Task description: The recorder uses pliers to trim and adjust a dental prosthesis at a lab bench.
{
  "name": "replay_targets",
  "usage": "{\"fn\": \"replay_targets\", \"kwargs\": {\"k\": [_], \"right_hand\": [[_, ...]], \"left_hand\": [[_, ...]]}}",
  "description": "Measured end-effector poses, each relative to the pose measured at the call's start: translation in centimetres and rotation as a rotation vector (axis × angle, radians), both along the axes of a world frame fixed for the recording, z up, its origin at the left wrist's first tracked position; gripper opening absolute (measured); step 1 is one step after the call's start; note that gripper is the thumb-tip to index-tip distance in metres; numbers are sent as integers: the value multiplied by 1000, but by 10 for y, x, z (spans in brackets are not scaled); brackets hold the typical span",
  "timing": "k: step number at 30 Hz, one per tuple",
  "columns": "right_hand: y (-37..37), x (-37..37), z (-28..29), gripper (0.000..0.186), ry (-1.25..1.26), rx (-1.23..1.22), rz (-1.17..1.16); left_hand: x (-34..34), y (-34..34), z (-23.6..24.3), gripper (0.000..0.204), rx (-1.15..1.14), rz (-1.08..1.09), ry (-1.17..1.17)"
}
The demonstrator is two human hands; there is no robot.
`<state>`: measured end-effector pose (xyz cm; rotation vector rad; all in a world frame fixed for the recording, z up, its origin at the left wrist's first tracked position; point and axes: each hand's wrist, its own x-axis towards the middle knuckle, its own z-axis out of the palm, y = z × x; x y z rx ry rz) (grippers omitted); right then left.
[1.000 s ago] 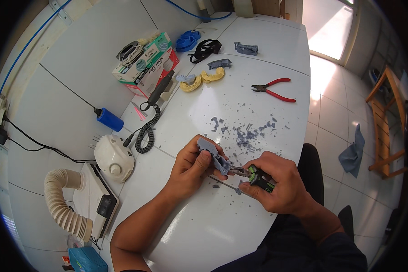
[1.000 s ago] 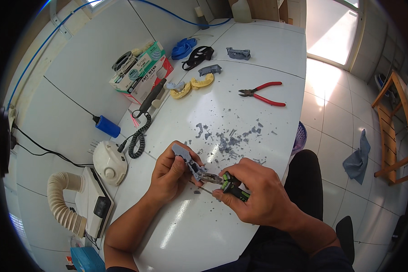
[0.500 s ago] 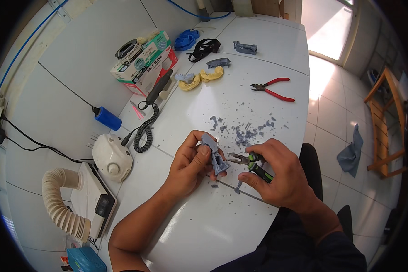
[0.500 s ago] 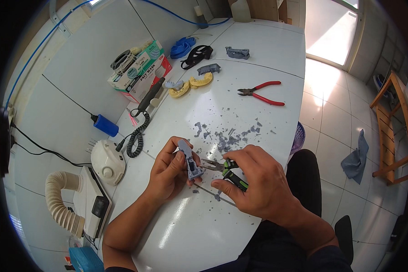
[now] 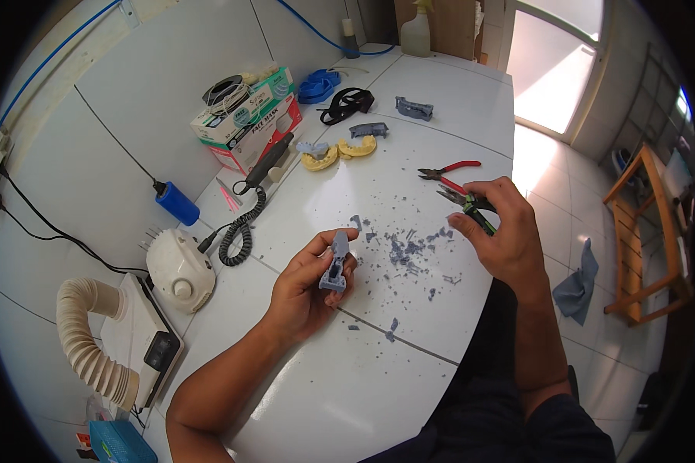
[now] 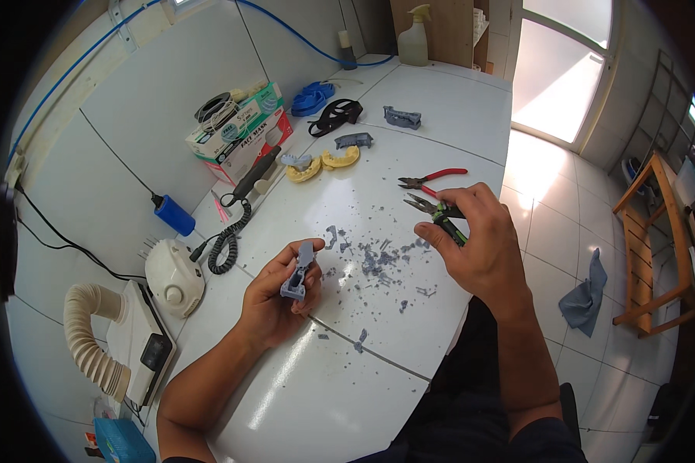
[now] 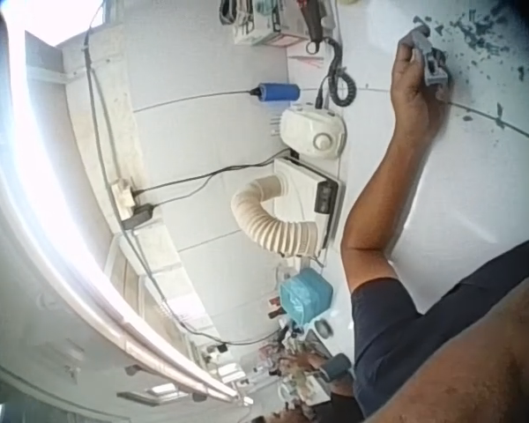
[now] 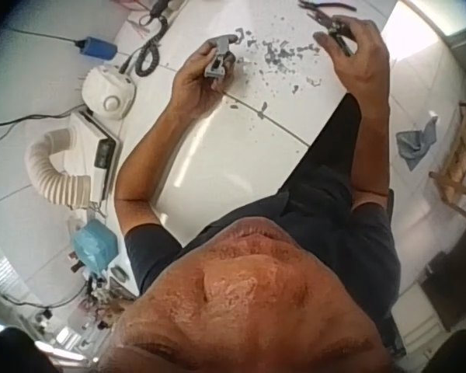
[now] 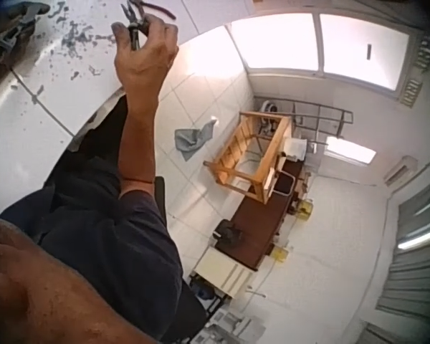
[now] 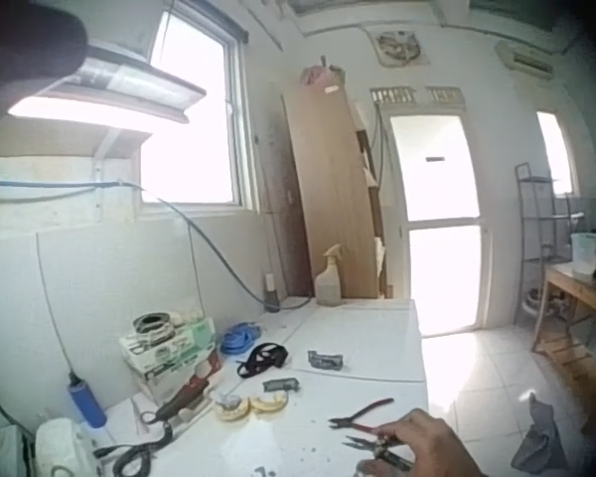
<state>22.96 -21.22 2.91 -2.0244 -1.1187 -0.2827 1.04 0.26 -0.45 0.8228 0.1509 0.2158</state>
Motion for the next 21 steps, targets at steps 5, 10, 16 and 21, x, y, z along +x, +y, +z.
{"fn": "replay_targets", "kwargs": {"k": [5, 10, 16, 21], "right_hand": [[21, 24, -11, 48, 89, 3, -35], [37, 25, -19, 45, -137, -157, -7], [40, 25, -17, 37, 42, -142, -118], [44, 31, -21, 37, -12, -126, -76]], "left_hand": [[1, -6, 3, 38, 88, 94, 65], [2, -8, 4, 37, 75, 145, 55], [0, -6, 2, 37, 106, 120, 36], [1, -9, 5, 37, 147, 116, 69]]}}
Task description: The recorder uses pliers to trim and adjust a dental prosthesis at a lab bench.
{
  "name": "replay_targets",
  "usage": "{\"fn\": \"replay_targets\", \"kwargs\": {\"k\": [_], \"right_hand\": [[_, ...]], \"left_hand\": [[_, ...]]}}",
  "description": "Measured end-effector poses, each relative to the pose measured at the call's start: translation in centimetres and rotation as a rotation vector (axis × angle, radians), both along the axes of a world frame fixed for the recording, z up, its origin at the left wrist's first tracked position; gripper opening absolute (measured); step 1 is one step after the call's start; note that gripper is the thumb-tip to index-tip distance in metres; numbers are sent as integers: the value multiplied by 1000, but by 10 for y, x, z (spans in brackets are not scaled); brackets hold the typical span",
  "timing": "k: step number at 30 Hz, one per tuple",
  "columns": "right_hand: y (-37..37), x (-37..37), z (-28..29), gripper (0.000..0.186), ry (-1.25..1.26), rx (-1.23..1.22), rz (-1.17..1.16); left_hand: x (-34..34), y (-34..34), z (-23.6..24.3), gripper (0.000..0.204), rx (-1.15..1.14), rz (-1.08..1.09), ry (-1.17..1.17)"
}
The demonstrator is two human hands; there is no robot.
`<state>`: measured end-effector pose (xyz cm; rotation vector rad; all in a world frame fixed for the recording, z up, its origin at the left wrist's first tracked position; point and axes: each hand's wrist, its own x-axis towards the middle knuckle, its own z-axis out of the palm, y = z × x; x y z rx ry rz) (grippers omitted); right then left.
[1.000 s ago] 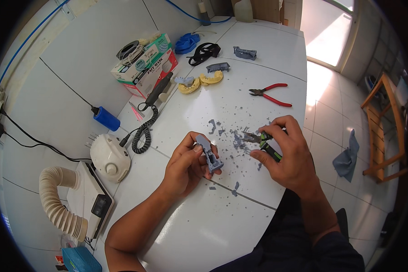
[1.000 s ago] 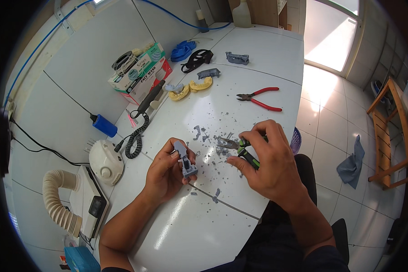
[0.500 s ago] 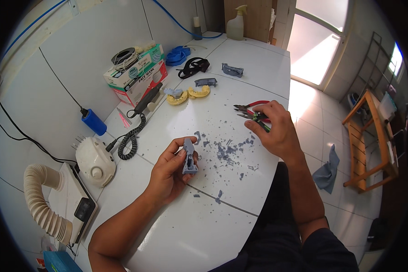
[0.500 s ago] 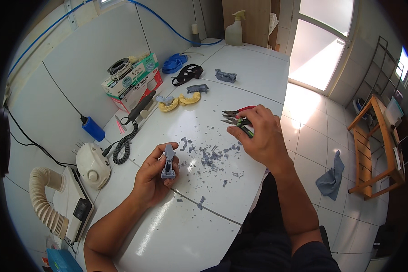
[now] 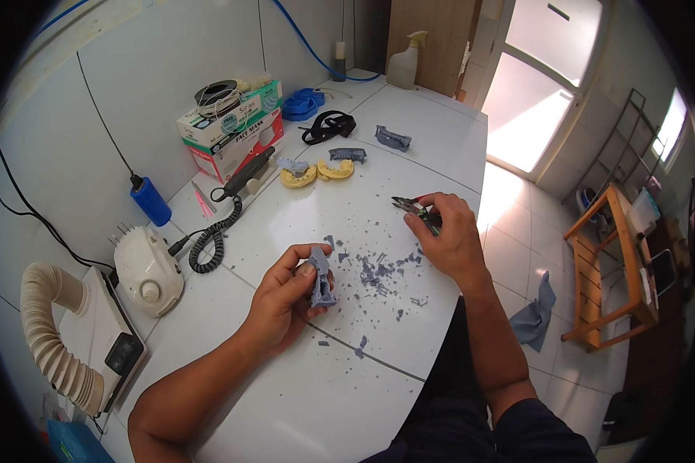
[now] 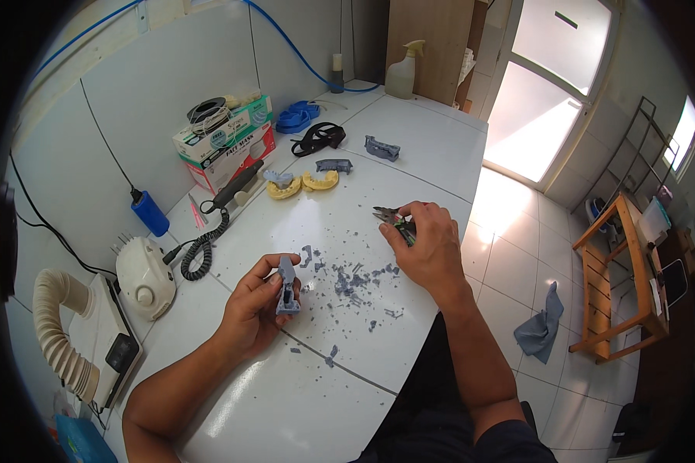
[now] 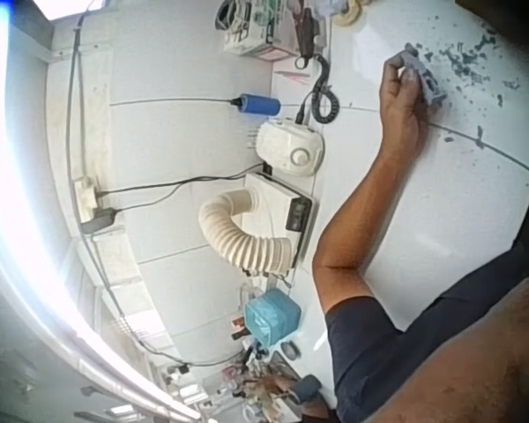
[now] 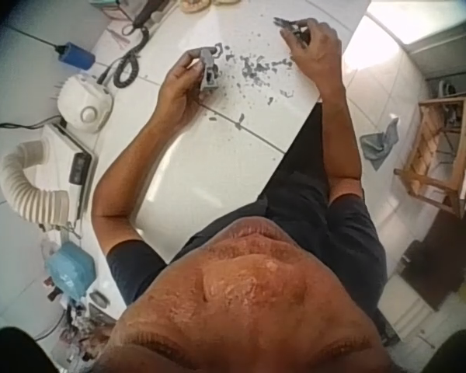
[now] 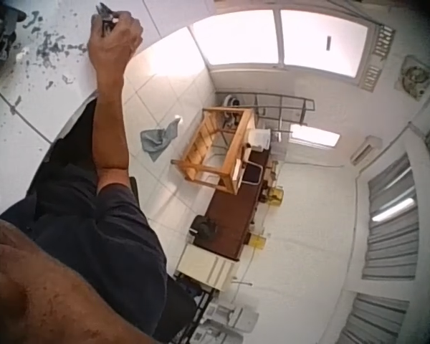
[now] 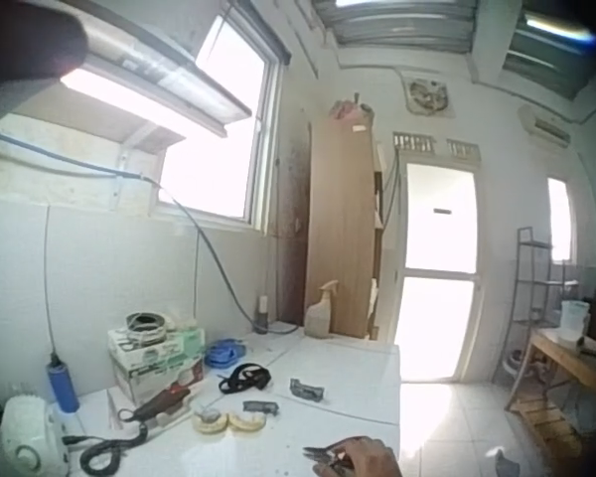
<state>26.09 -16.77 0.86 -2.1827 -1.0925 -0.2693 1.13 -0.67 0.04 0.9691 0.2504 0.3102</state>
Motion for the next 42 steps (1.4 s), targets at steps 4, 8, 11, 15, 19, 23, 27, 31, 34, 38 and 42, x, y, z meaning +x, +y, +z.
{"fn": "replay_targets", "kwargs": {"k": [4, 8, 11, 15, 19, 23, 27, 31, 34, 38, 42], "right_hand": [[9, -11, -12, 40, -114, -24, 67], [13, -17, -11, 43, -174, -117, 40], [13, -11, -11, 39, -161, -45, 85], [-1, 21, 7, 29, 117, 200, 66], [-13, 62, 12, 22, 9, 3, 21], [-9, 78, 6, 28, -5, -146, 154], [3, 93, 3, 27, -33, -248, 120], [3, 95, -4, 15, -29, -77, -8], [-4, 84, 9, 15, 195, 63, -101], [-29, 73, 9, 18, 660, 525, 293], [-47, 10, 23, 33, 1247, 811, 587]], "left_hand": [[1, -1, -2, 36, 1, -6, 6], [1, -2, 0, 36, 15, -3, 16], [0, -2, -1, 37, 35, 5, 32], [-1, -1, 0, 37, 37, -48, 4], [0, 0, -1, 37, 59, -68, 7], [0, 0, -3, 35, 93, -53, 2], [3, 2, -10, 28, 105, -40, -32], [3, 4, -12, 19, 117, -70, -38], [4, 3, -11, 19, 104, -72, -20], [4, 3, -10, 19, 106, -82, -29], [2, 5, -12, 19, 117, -84, -28]]}}
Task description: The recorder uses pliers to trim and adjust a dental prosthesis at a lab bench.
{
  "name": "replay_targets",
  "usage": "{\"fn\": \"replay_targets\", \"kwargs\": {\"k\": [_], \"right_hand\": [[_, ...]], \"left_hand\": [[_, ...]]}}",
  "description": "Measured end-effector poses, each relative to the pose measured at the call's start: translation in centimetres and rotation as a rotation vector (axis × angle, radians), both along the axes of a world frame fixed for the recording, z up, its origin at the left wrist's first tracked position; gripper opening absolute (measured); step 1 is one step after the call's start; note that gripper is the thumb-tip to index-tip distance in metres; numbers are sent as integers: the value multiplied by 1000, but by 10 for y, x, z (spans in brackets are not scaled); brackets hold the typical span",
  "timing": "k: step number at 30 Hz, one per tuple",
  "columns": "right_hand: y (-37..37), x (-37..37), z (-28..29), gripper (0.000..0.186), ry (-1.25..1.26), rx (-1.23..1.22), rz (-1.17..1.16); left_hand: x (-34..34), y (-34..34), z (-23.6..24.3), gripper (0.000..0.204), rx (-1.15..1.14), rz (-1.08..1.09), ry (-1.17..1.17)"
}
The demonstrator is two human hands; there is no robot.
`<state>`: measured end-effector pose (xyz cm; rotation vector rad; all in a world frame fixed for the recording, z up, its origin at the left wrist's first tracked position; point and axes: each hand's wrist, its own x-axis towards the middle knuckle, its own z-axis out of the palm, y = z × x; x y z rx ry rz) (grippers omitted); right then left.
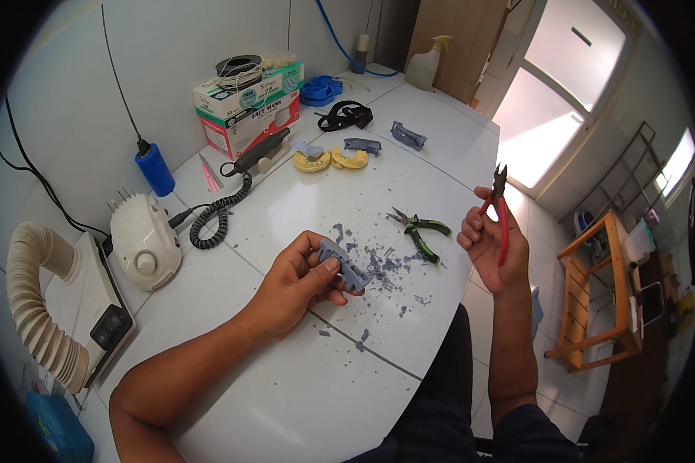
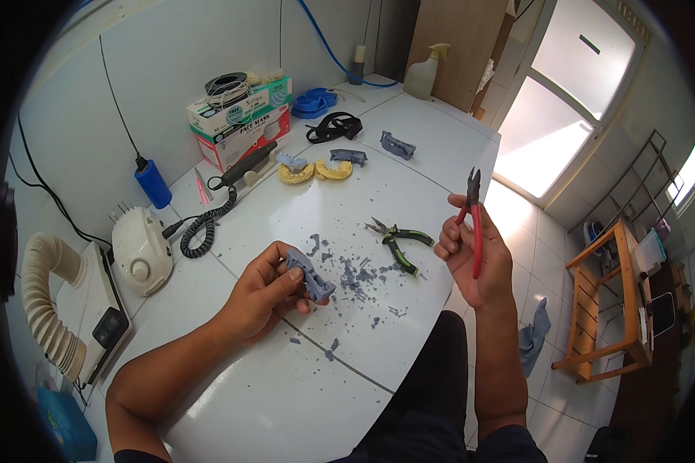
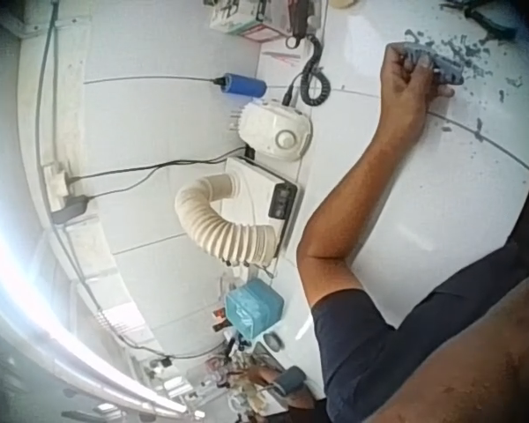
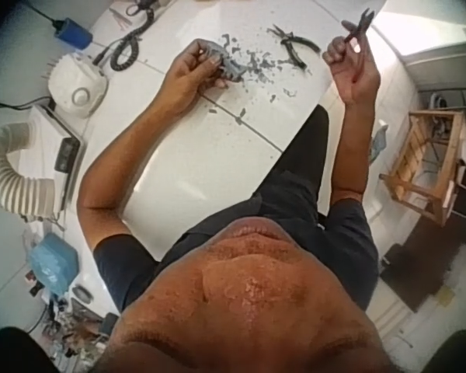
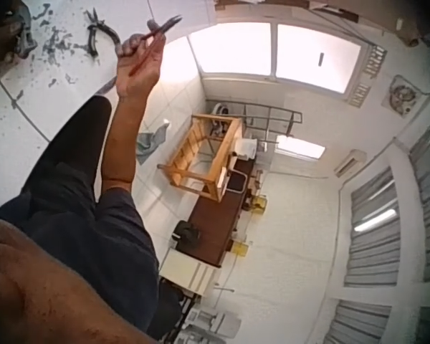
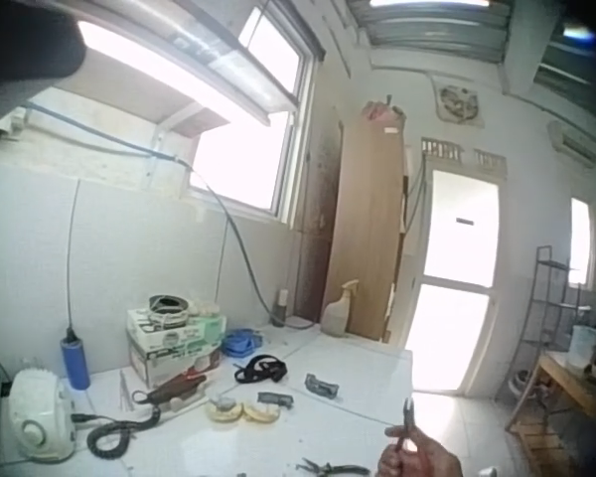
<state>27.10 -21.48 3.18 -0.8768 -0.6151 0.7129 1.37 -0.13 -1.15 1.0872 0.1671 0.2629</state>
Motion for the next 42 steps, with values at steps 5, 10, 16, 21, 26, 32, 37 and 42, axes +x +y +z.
{"fn": "replay_targets", "kwargs": {"k": [5, 10, 16, 21, 26, 32, 37, 42], "right_hand": [[-44, -7, -9, 87, 456, 60, 226], [-121, -15, 2, 113, 236, -47, 115], [-168, -50, 16, 89, -62, -362, 85], [-106, -86, 9, 69, -851, -665, 108], [-50, -108, 14, 54, -1208, -639, -24], [-44, -109, 29, 47, -1371, -799, -285], [-20, -107, 28, 50, -1330, -721, -89], [-5, -118, 28, 52, -1473, -730, -70]], "left_hand": [[-3, -1, 1, 20, -1, 12, -9], [0, -3, 4, 19, -2, -2, 6], [-3, -8, 6, 18, 55, 48, 31], [-8, -15, 11, 21, 208, 154, 36], [-9, -16, 16, 19, 260, 156, 58], [-10, -19, 17, 20, 270, 181, 57], [-8, -18, 13, 20, 273, 182, 69], [-5, -20, 11, 23, 323, 168, 21]]}}
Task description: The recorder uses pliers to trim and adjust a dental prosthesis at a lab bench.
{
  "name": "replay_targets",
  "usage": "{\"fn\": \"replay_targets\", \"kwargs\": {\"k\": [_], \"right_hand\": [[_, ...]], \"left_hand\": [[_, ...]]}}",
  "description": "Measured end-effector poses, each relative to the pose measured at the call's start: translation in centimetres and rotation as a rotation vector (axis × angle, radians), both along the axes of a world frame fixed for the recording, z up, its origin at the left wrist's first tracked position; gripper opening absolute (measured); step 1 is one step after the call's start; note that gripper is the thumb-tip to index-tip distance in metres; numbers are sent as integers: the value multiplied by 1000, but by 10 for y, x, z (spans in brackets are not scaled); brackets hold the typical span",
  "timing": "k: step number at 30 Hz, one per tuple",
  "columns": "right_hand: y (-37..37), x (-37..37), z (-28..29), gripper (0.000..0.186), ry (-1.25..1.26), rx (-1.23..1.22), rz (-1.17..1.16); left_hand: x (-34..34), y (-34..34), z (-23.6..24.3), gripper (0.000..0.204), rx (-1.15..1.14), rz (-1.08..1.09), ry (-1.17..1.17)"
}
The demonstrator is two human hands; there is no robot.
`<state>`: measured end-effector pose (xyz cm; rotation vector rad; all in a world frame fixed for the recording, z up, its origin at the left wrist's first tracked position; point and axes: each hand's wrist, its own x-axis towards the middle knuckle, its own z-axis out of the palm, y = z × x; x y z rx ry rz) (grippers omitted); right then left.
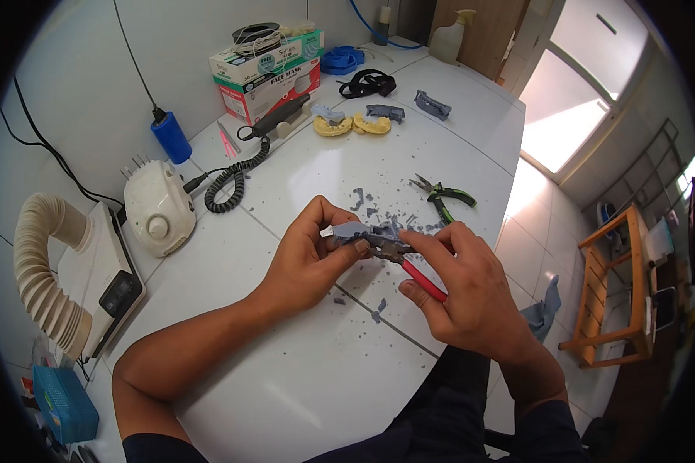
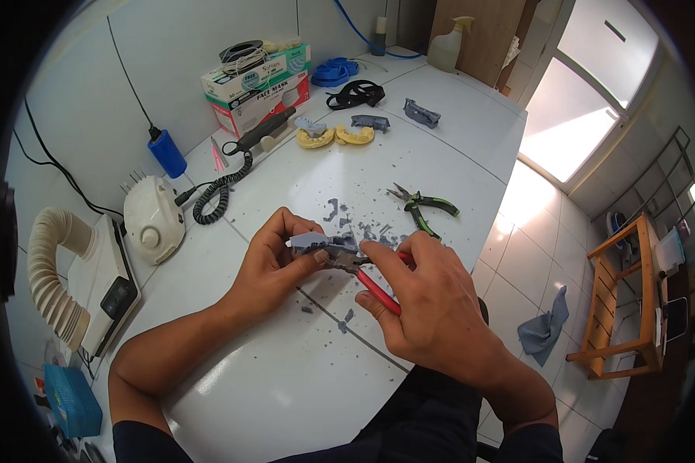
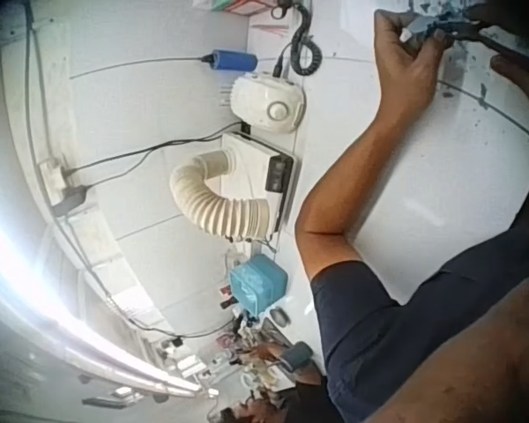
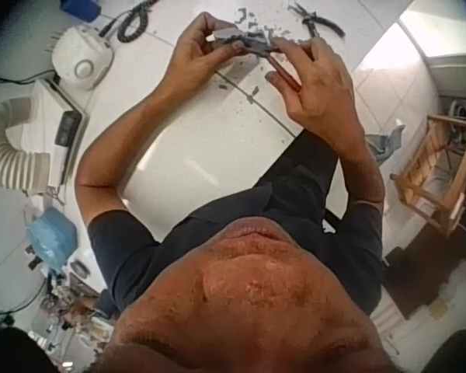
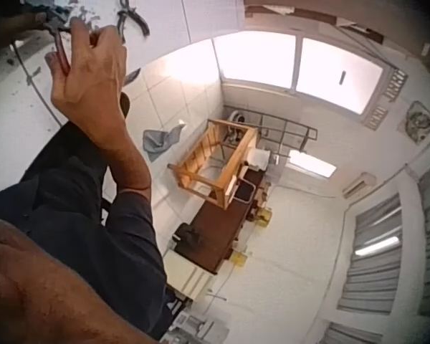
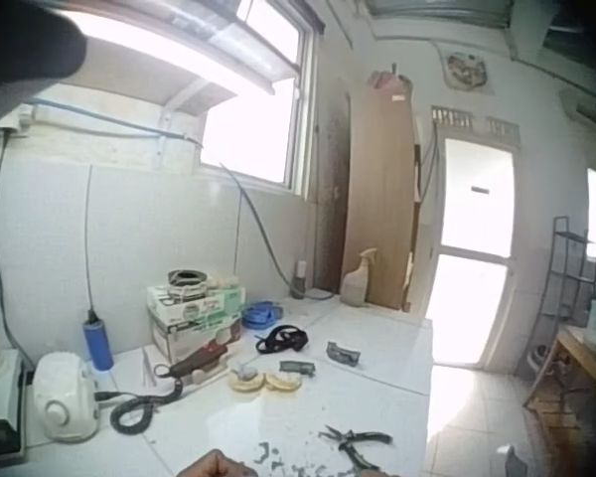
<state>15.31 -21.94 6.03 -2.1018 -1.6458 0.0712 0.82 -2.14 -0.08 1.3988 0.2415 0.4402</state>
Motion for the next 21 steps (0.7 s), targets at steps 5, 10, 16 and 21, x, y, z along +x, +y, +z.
{"fn": "replay_targets", "kwargs": {"k": [5, 10, 16, 21], "right_hand": [[9, 2, 7, 52, -113, -15, -17], [12, 7, 9, 51, -131, -55, -11], [17, 7, 9, 50, -125, -63, -2], [16, 11, 3, 54, -109, -65, 28]], "left_hand": [[1, 1, -1, 23, -7, 24, -6], [1, 2, -8, 24, 47, 42, -46], [1, 1, -5, 24, 73, 61, -15], [1, 1, -5, 27, 106, 68, -31]]}}
